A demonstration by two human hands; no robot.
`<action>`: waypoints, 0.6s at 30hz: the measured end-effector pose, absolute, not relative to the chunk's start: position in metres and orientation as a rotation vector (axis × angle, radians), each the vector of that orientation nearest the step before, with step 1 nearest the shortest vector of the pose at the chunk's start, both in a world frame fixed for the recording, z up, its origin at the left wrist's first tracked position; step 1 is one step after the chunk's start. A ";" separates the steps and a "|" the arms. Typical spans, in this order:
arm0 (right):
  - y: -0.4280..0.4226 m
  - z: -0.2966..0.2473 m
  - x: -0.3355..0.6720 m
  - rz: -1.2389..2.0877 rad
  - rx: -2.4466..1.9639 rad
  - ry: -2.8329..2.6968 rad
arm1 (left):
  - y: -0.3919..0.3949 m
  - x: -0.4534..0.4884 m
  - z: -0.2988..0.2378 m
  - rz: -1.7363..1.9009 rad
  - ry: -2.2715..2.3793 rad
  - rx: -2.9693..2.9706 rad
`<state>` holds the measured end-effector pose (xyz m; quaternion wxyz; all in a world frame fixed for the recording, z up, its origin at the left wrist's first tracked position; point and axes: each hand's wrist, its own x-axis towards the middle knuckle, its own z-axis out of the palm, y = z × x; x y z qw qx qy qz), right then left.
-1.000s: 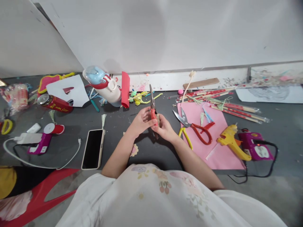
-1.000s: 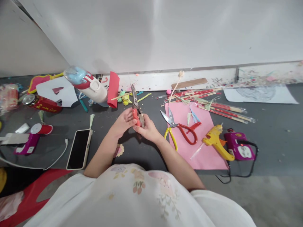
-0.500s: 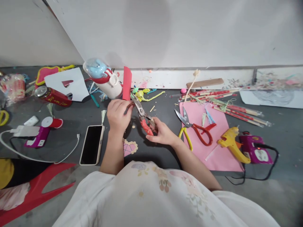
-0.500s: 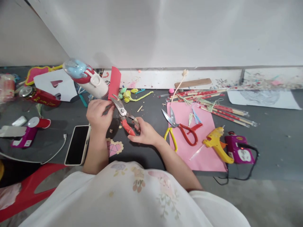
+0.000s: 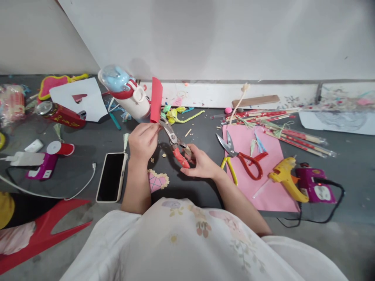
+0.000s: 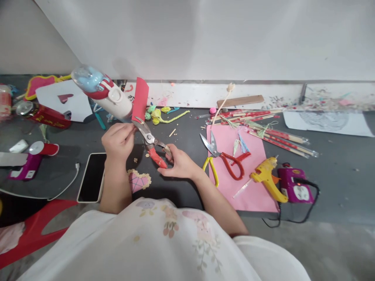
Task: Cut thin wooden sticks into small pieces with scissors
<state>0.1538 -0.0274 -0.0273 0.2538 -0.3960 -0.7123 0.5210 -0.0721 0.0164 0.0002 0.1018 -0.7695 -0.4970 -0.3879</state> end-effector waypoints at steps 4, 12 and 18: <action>-0.028 -0.026 0.154 1.482 -1.061 -1.898 | 0.017 -0.072 -0.001 -1.107 -1.502 -2.266; -0.026 -0.022 0.155 1.584 -1.022 -1.854 | 0.017 -0.073 0.001 -1.154 -1.437 -2.276; -0.026 -0.022 0.155 1.611 -1.035 -1.820 | 0.017 -0.077 0.002 -1.133 -1.506 -2.336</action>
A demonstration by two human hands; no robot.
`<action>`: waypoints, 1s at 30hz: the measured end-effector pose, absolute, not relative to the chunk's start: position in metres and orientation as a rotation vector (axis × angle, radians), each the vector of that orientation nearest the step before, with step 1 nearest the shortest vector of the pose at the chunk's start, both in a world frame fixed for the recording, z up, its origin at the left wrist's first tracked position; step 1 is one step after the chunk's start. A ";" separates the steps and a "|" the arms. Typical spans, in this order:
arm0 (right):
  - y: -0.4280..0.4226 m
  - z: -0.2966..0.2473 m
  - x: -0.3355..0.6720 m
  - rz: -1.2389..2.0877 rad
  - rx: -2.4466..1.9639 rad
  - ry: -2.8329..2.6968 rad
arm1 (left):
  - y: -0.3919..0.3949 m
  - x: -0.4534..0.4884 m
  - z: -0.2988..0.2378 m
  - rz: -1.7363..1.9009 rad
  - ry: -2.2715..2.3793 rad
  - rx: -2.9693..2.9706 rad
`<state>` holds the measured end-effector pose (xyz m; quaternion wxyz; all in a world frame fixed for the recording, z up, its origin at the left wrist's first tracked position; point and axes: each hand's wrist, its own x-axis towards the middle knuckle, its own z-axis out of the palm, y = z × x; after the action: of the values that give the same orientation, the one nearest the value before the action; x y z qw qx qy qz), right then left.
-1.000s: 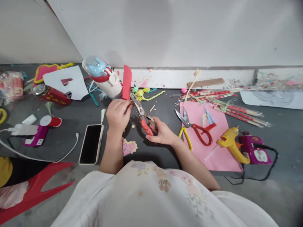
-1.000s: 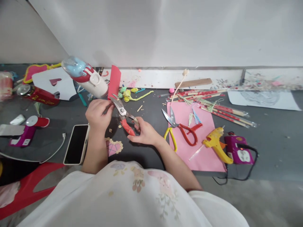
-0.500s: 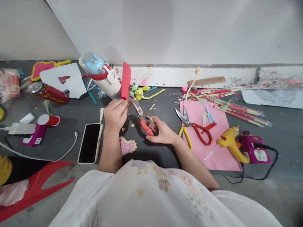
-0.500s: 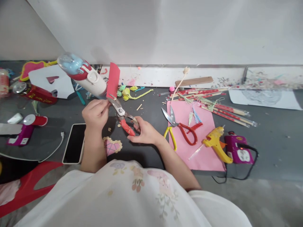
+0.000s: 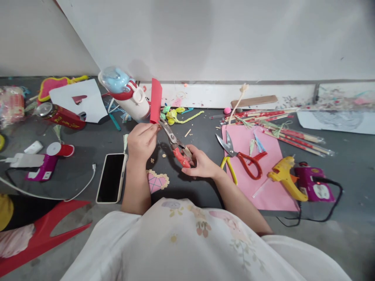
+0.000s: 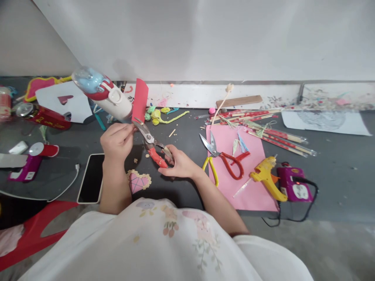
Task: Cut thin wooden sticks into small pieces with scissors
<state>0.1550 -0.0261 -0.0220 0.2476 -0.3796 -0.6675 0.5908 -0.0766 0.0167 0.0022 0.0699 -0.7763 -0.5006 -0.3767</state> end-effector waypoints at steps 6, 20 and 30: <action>-0.027 -0.027 0.154 1.683 -0.955 -1.775 | 0.016 -0.078 0.005 -1.075 -1.553 -2.359; -0.023 -0.038 0.153 1.838 -0.983 -1.357 | 0.004 -0.028 0.007 -1.475 -1.933 -2.190; -0.021 -0.035 0.149 1.734 -0.988 -1.250 | -0.015 0.029 0.001 -2.104 -3.101 -2.820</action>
<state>0.1488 -0.0206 -0.0349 0.3833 -0.3876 -0.4902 0.6801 0.0294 -0.0155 0.0007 -0.6993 -0.4298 -0.4727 -0.3207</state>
